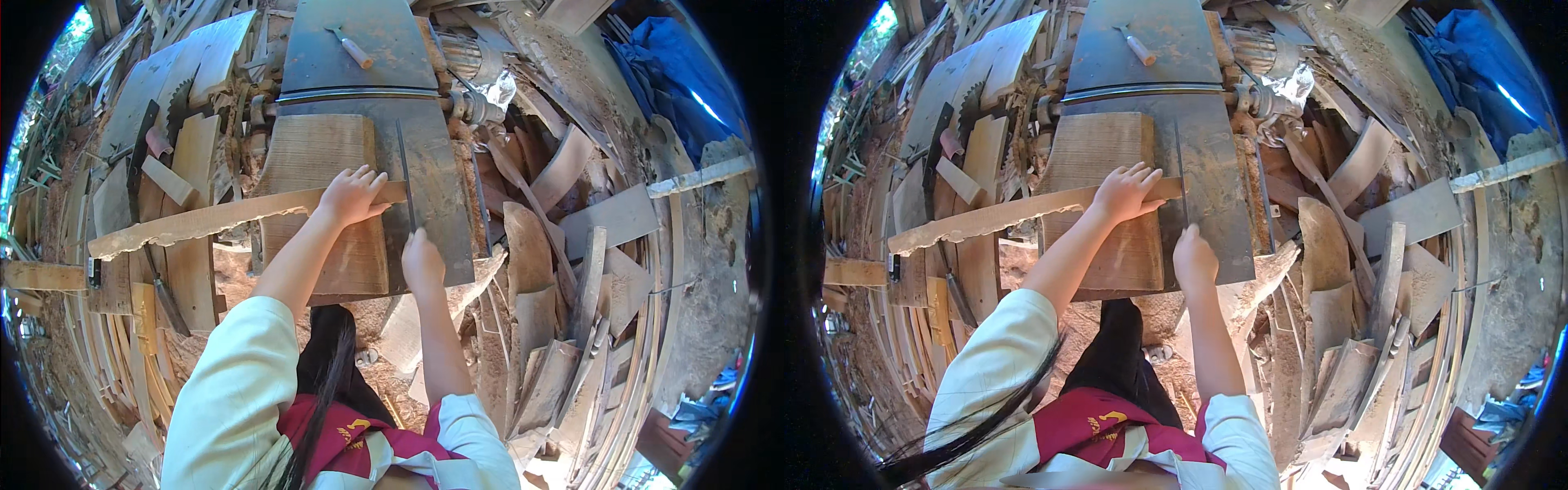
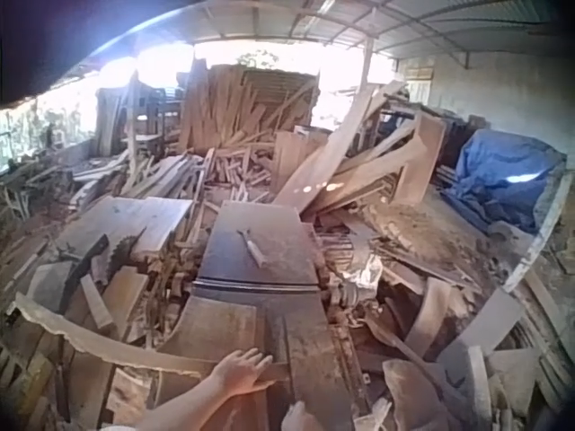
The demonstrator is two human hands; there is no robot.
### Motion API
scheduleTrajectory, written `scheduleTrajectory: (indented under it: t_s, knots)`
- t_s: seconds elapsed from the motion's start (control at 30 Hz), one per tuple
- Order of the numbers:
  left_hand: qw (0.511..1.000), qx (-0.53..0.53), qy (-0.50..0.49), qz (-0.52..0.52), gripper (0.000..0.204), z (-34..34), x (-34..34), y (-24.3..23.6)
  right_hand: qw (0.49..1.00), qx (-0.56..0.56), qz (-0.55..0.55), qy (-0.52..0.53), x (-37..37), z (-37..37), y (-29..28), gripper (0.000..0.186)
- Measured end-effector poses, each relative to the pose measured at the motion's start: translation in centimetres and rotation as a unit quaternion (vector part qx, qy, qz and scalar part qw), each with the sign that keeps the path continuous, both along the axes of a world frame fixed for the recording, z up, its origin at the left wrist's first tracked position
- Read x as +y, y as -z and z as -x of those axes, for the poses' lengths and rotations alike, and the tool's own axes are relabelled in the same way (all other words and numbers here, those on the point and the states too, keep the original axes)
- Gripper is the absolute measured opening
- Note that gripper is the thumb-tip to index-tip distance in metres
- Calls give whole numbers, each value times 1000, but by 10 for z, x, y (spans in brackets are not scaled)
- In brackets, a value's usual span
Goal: The person cuts a thin strip of wood on a workbench using a hand saw.
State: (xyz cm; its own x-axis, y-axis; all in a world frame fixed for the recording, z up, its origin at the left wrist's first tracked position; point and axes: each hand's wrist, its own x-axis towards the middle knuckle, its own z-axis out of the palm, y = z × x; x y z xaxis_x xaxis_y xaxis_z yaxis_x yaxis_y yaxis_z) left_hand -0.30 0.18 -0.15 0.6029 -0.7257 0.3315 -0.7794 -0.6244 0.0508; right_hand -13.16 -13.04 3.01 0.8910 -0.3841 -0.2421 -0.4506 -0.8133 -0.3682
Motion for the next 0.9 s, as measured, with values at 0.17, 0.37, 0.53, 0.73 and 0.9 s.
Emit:
scheduleTrajectory:
  t_s: [0.17,0.37,0.53,0.73,0.9]
  knots:
    - [1000,16,-14,-21,50,1,-1,-4,1000,24,-14,-6,-1,82,2,23]
    - [999,25,-6,-25,50,0,-3,-2,997,57,-37,30,-2,107,-19,27]
    - [1000,20,-2,-23,50,1,-1,0,996,79,-25,27,-3,103,-33,26]
    - [1000,9,1,-15,50,0,-2,1,996,84,-14,13,-7,88,-47,25]
    - [1000,-7,-1,-10,50,0,1,2,1000,29,-4,-12,-9,50,-23,24]
